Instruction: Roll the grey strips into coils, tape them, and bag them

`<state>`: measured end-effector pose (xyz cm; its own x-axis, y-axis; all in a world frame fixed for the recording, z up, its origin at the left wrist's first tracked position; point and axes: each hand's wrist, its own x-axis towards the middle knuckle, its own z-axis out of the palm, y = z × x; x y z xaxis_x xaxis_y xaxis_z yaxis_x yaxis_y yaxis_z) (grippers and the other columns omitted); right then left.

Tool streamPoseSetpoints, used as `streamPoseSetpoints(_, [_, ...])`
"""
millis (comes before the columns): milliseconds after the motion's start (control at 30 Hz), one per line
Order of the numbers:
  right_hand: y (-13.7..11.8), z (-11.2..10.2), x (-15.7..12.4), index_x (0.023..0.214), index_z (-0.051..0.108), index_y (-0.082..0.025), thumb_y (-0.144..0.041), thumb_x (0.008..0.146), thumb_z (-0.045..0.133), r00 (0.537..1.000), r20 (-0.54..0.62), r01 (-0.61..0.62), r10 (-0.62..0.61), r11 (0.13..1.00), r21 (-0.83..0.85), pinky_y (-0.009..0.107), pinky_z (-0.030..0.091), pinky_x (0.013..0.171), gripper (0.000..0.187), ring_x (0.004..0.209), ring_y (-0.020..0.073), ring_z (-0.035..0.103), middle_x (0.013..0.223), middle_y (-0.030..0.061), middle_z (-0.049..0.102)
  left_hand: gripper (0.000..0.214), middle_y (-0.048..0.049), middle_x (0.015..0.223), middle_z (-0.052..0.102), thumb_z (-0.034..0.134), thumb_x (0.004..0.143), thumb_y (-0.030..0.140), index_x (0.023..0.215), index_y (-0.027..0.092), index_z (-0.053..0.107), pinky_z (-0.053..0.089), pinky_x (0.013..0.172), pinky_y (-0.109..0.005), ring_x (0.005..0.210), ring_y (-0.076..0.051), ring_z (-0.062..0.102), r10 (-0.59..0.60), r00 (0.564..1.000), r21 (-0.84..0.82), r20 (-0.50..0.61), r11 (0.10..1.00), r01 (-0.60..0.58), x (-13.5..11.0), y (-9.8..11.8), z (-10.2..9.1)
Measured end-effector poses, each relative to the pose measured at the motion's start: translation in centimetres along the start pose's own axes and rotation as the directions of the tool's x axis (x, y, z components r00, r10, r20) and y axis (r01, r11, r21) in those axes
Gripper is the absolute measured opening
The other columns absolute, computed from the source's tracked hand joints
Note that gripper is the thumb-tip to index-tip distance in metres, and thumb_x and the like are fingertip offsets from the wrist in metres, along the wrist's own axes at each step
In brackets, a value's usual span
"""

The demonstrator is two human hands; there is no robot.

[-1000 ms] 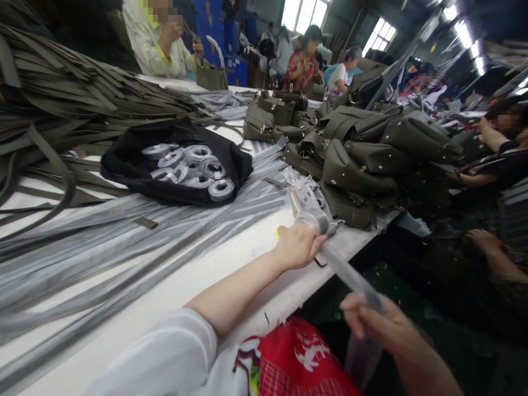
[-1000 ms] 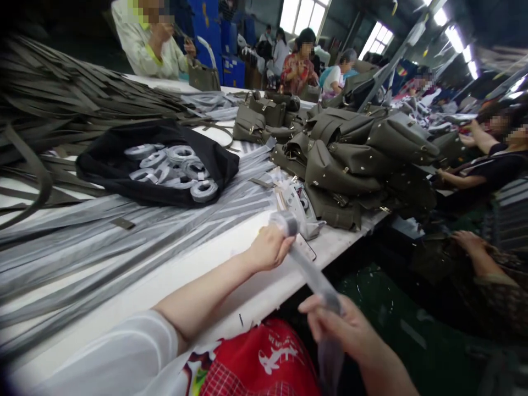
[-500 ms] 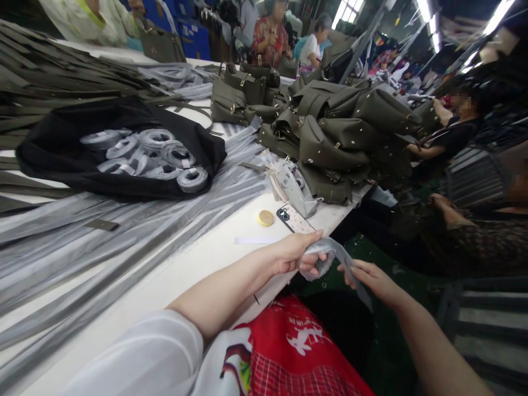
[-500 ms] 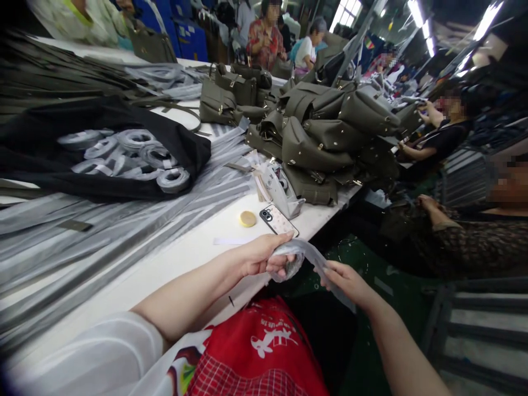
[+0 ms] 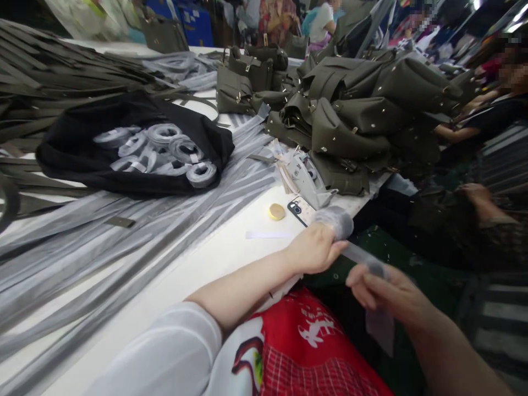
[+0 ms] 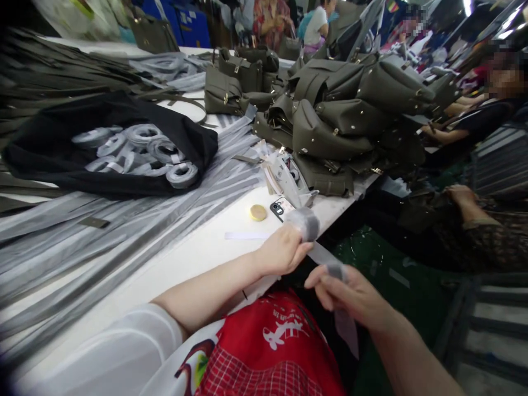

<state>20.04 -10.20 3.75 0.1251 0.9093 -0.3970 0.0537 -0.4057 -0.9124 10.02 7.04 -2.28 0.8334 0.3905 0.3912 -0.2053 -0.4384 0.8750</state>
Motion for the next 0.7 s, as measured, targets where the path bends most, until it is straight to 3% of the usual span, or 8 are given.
streamPoseSetpoints(100, [-0.2,-3.3,0.4,0.081,0.065,-0.017,-0.056,0.090,0.051,0.995,-0.100,-0.009,0.003,0.998,-0.065,0.024,0.032,0.042,0.042,0.040,0.0095,0.037,0.050,-0.0035,0.050,0.048,-0.0141,0.080,0.062,0.046,0.088,0.059,0.089,0.013,0.059,0.047,0.079,-0.041,0.082,-0.029,0.060,0.008,0.974,0.255,0.226,0.965,-0.067,-0.3,0.3,0.8])
streamPoseSetpoints(200, [1.0,-5.9,0.8,0.087,0.067,-0.018,-0.051,0.089,0.053,0.987,-0.158,-0.111,0.041,0.881,-0.461,0.027,0.043,0.049,0.035,0.049,0.0138,0.054,0.067,0.0026,0.065,0.053,-0.0070,0.063,0.058,0.041,0.088,0.065,0.074,0.016,0.059,0.045,0.065,-0.032,0.063,-0.021,0.058,-0.152,0.921,0.280,0.358,0.959,0.050,0.4,-0.2,0.5])
streamPoseSetpoints(267, [1.9,-6.9,0.9,0.094,0.068,-0.021,-0.046,0.089,0.054,0.972,-0.224,-0.114,-0.072,0.689,-0.716,0.033,0.051,0.070,0.029,0.075,0.0219,0.066,0.086,0.0062,0.071,0.061,-0.0031,0.053,0.054,0.034,0.090,0.068,0.066,0.017,0.057,0.042,0.058,-0.028,0.053,-0.016,0.053,-0.254,0.837,0.133,0.485,0.967,0.217,0.7,-0.6,0.2])
streamPoseSetpoints(333, [2.5,-7.5,0.7,0.097,0.069,-0.023,-0.044,0.089,0.053,0.955,-0.236,-0.098,-0.181,0.555,-0.826,0.037,0.049,0.082,0.028,0.091,0.0259,0.066,0.095,0.0072,0.072,0.068,0.0001,0.046,0.050,0.028,0.087,0.074,0.067,0.016,0.059,0.041,0.053,-0.026,0.044,-0.013,0.048,-0.308,0.716,-0.088,0.627,0.885,0.458,0.8,-0.9,0.1])
streamPoseSetpoints(433, [3.4,-7.3,0.3,0.085,0.068,-0.022,-0.047,0.092,0.048,0.968,-0.221,-0.089,-0.119,0.659,-0.746,0.032,0.050,0.068,0.032,0.069,0.0206,0.065,0.080,0.0049,0.071,0.074,0.0048,0.037,0.041,0.029,0.083,0.080,0.071,0.015,0.062,0.044,0.052,-0.026,0.035,-0.010,0.039,-0.298,0.587,-0.348,0.753,0.577,0.739,0.6,-1.4,0.3])
streamPoseSetpoints(500, [4.1,-6.3,0.3,0.072,0.062,-0.022,-0.054,0.095,0.040,0.969,-0.245,-0.129,-0.014,0.820,-0.558,0.028,0.042,0.049,0.045,0.047,0.0146,0.054,0.062,0.0018,0.064,0.070,0.0077,0.033,0.035,0.037,0.081,0.079,0.070,0.014,0.063,0.047,0.054,-0.026,0.032,-0.008,0.034,-0.261,0.588,-0.474,0.766,0.389,0.790,0.6,-1.9,0.2])
streamPoseSetpoints(567, [4.9,-4.7,0.8,0.070,0.056,-0.022,-0.064,0.094,0.032,0.959,-0.279,-0.134,0.042,0.938,-0.321,0.026,0.030,0.040,0.054,0.036,0.0110,0.040,0.053,-0.0011,0.055,0.058,0.0097,0.035,0.035,0.059,0.077,0.070,0.072,0.013,0.063,0.048,0.058,-0.025,0.033,-0.005,0.034,-0.199,0.645,-0.599,0.737,0.248,0.761,0.6,-2.3,0.2])
streamPoseSetpoints(700, [6.2,-0.4,2.9,0.083,0.054,-0.022,-0.081,0.085,0.018,0.960,-0.277,-0.057,0.033,0.995,-0.081,0.028,0.030,0.041,0.068,0.041,0.0122,0.036,0.059,-0.0004,0.053,0.038,0.0087,0.049,0.046,0.084,0.066,0.037,0.084,0.009,0.066,0.051,0.073,-0.023,0.046,-0.003,0.047,-0.189,0.753,-0.764,0.631,0.022,0.645,0.7,-2.3,0.6])
